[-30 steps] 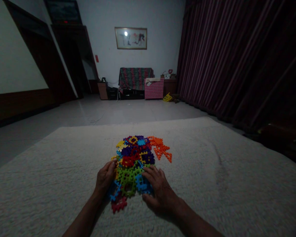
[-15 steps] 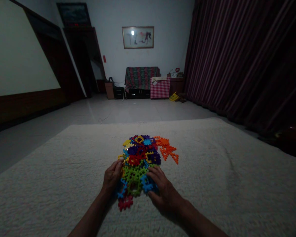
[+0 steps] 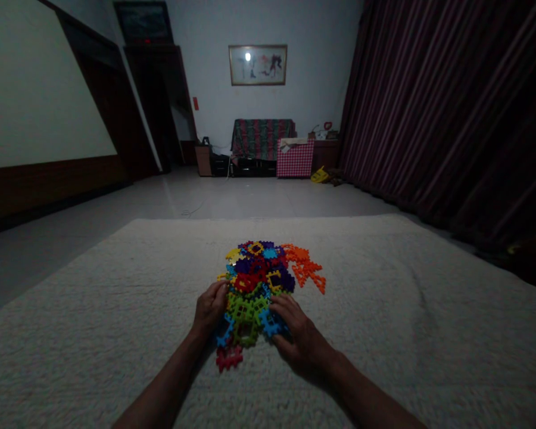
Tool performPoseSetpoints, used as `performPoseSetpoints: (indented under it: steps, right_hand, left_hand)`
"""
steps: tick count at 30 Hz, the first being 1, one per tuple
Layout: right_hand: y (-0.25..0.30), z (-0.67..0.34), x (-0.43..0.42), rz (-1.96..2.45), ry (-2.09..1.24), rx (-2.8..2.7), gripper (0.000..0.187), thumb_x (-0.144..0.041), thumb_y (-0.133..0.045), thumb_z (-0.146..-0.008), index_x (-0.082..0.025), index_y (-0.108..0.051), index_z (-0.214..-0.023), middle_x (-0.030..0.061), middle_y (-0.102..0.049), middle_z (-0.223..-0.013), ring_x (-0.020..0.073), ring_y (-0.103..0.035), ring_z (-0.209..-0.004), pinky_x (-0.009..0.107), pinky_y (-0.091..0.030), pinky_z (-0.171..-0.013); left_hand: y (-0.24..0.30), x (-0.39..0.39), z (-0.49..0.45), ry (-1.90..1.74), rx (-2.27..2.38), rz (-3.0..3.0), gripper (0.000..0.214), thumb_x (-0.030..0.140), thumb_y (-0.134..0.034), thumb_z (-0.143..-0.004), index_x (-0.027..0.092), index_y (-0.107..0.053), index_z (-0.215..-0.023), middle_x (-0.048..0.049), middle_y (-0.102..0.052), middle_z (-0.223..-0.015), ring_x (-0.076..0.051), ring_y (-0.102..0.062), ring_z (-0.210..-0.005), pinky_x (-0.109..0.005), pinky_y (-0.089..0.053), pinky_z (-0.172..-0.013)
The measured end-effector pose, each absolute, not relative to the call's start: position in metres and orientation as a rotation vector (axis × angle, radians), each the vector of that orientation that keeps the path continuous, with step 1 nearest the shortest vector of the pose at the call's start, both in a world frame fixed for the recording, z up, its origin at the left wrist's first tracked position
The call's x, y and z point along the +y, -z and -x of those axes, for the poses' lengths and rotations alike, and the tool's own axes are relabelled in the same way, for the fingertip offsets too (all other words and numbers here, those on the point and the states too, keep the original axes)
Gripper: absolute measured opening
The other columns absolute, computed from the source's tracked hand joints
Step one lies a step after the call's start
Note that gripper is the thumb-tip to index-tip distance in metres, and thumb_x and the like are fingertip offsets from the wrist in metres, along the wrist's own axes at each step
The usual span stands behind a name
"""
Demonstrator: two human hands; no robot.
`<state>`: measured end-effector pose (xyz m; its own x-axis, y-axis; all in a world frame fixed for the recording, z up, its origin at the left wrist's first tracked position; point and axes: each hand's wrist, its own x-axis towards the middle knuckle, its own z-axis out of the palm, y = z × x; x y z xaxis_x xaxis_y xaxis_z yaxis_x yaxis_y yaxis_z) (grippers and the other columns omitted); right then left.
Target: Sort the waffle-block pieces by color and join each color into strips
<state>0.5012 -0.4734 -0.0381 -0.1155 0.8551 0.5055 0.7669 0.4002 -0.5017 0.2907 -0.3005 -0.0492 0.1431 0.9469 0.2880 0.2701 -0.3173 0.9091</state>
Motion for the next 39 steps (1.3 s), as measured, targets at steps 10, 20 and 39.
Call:
performPoseSetpoints:
  steps: [10,20,39]
  right_hand:
    - [0.049,-0.503,-0.47,1.355,-0.195,-1.87,0.062,-0.015,-0.06,-0.081,-0.018,-0.046,-0.142,0.0153,-0.046,-0.149,0.0293,-0.032,-0.145,0.059,-0.029,-0.118]
    - [0.042,-0.501,-0.473,1.404,-0.272,-1.856,0.066,-0.012,-0.06,-0.08,-0.019,-0.044,-0.143,0.0155,-0.043,-0.152,0.0297,-0.028,-0.147,0.059,-0.028,-0.119]
    - [0.043,-0.499,-0.473,1.404,-0.269,-1.876,0.062,-0.014,-0.059,-0.084,-0.017,-0.043,-0.144,0.0155,-0.044,-0.151,0.0283,-0.027,-0.147,0.059,-0.029,-0.119]
  left_hand:
    - [0.049,-0.297,-0.292,-1.144,1.189,-1.753,0.047,0.055,-0.057,-0.077,0.018,-0.076,-0.099,-0.0094,-0.076,-0.103,-0.026,-0.068,-0.096,-0.036,-0.052,-0.089]
    - [0.052,-0.297,-0.289,-1.133,1.201,-1.805,0.045,0.056,-0.056,-0.079,0.02,-0.075,-0.099,-0.008,-0.075,-0.106,-0.026,-0.068,-0.1,-0.036,-0.051,-0.092]
    - [0.04,-0.315,-0.286,-1.097,1.175,-1.858,0.044,0.053,-0.053,-0.081,0.02,-0.073,-0.101,-0.0095,-0.073,-0.112,-0.026,-0.066,-0.109,-0.039,-0.049,-0.102]
